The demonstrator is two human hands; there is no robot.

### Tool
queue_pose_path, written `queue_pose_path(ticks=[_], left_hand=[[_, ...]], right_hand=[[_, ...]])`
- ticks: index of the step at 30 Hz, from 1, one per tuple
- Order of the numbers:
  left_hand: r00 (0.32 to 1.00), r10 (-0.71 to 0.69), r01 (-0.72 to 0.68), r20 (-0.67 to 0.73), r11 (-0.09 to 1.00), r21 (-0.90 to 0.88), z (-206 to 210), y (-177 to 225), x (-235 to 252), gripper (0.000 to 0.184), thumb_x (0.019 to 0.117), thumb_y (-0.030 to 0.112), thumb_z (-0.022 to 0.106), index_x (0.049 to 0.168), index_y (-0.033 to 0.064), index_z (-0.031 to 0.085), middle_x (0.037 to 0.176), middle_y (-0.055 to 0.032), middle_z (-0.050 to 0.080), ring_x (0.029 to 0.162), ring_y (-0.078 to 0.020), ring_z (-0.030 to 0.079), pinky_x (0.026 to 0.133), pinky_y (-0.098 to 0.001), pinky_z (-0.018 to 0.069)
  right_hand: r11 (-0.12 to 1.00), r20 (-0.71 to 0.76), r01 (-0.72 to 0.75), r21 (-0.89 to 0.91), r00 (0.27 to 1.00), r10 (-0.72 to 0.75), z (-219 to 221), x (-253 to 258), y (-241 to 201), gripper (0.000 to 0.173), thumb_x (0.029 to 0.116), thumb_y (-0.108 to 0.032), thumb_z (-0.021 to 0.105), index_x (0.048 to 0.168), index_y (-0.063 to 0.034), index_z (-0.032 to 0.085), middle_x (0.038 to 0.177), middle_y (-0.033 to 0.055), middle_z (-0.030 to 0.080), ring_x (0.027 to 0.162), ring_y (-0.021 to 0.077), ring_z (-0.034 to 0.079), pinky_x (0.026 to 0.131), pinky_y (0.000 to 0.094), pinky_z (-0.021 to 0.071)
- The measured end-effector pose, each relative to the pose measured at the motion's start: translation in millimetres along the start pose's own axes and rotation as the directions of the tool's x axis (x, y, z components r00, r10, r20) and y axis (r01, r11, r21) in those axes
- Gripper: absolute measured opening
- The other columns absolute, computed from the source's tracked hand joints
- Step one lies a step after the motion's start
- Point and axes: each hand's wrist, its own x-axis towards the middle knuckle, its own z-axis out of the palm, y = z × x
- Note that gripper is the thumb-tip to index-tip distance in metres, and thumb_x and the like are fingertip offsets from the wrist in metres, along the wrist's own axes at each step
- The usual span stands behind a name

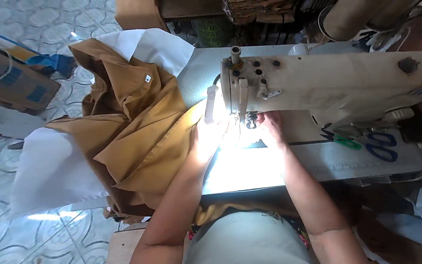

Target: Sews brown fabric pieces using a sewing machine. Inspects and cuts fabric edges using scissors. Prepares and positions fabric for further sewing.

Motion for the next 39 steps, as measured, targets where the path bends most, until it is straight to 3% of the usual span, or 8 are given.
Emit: queue_pose_path(ticks=[5,9,14,21,29,33,36,39], left_hand=[[0.998,-0.068,0.066,-0.005,0.989,-0.129,1.6,-2.3,1.1,0.035,0.0916,0.038,0.075,0.109,0.0085,0.069,0.096,-0.0107,0.071,0.086,-0.0235,0.069,0.080,-0.0510,0.0561],[0.999,-0.036,0.035,-0.017,0.996,-0.086,0.0,0.6,-1.3,0.037,0.0935,0.040,0.073,0.110,0.0074,0.069,0.098,-0.0120,0.071,0.089,-0.0254,0.069,0.081,-0.0527,0.0561],[1.000,0.014,-0.012,0.017,0.995,-0.101,0.3,0.8,-2.5,0.037,0.0930,0.039,0.075,0.101,0.0027,0.071,0.095,-0.0155,0.070,0.087,-0.0276,0.068,0.082,-0.0510,0.0558],[0.993,0.114,-0.113,0.025,0.993,-0.023,-4.8,11.6,-3.5,0.042,0.0976,0.039,0.068,0.113,0.0000,0.070,0.104,-0.0213,0.070,0.098,-0.0347,0.069,0.087,-0.0569,0.0540],[0.956,0.232,-0.232,0.180,0.973,-0.022,-11.9,2.8,3.2,0.027,0.0969,0.033,0.069,0.102,0.0069,0.074,0.092,-0.0148,0.072,0.087,-0.0299,0.070,0.080,-0.0568,0.0545],[0.992,0.087,-0.087,0.089,0.996,-0.002,-10.6,0.7,2.7,0.032,0.1016,0.029,0.063,0.111,-0.0008,0.067,0.098,-0.0186,0.069,0.089,-0.0296,0.068,0.083,-0.0525,0.0547],[0.987,0.149,-0.135,0.059,0.972,-0.192,-13.1,-3.5,3.5,0.026,0.0986,0.025,0.070,0.111,0.0028,0.067,0.098,-0.0112,0.070,0.088,-0.0154,0.068,0.085,-0.0375,0.0571],[0.948,0.258,-0.218,0.188,0.954,-0.207,-30.2,-9.0,-7.5,0.017,0.0914,0.017,0.078,0.105,0.0088,0.072,0.100,-0.0094,0.074,0.090,-0.0187,0.071,0.085,-0.0426,0.0580]], right_hand=[[0.907,0.006,0.173,-0.384,0.983,-0.185,-15.7,6.5,8.2,0.004,0.0959,-0.004,0.051,0.098,-0.0065,0.053,0.063,-0.0052,0.048,0.054,0.0056,0.051,0.059,0.0264,0.0524],[0.484,0.178,0.282,-0.828,0.951,-0.251,-11.7,-5.1,0.7,0.014,0.1003,-0.009,0.055,0.105,0.0026,0.061,0.078,0.0081,0.061,0.068,0.0138,0.061,0.065,0.0320,0.0540],[0.154,0.354,0.362,-0.919,0.932,-0.078,4.2,-23.9,-10.7,0.018,0.0974,-0.009,0.061,0.110,0.0016,0.068,0.093,0.0214,0.072,0.082,0.0377,0.073,0.071,0.0544,0.0580],[0.083,0.379,0.394,-0.916,0.913,-0.151,6.5,-23.2,5.3,0.020,0.0987,-0.014,0.061,0.104,-0.0005,0.075,0.095,0.0199,0.075,0.089,0.0359,0.075,0.078,0.0513,0.0600],[0.034,0.360,0.362,-0.931,0.931,-0.055,9.1,-26.2,0.2,0.022,0.0998,-0.019,0.060,0.105,-0.0030,0.075,0.094,0.0189,0.074,0.091,0.0351,0.074,0.078,0.0513,0.0585],[-0.034,0.192,0.197,-0.980,0.976,0.101,2.4,-18.9,-12.5,0.024,0.1038,-0.020,0.054,0.111,-0.0033,0.069,0.099,0.0209,0.073,0.094,0.0392,0.072,0.076,0.0566,0.0566],[-0.094,0.073,0.077,-0.993,0.996,0.050,-18.4,-7.6,-24.8,0.030,0.1059,-0.024,0.047,0.109,-0.0031,0.069,0.100,0.0193,0.073,0.091,0.0382,0.073,0.073,0.0574,0.0560],[-0.129,-0.148,-0.154,-0.980,0.988,-0.051,-41.8,1.7,-43.2,0.037,0.1069,-0.027,0.045,0.116,-0.0007,0.069,0.109,0.0237,0.072,0.100,0.0425,0.071,0.079,0.0621,0.0550]])
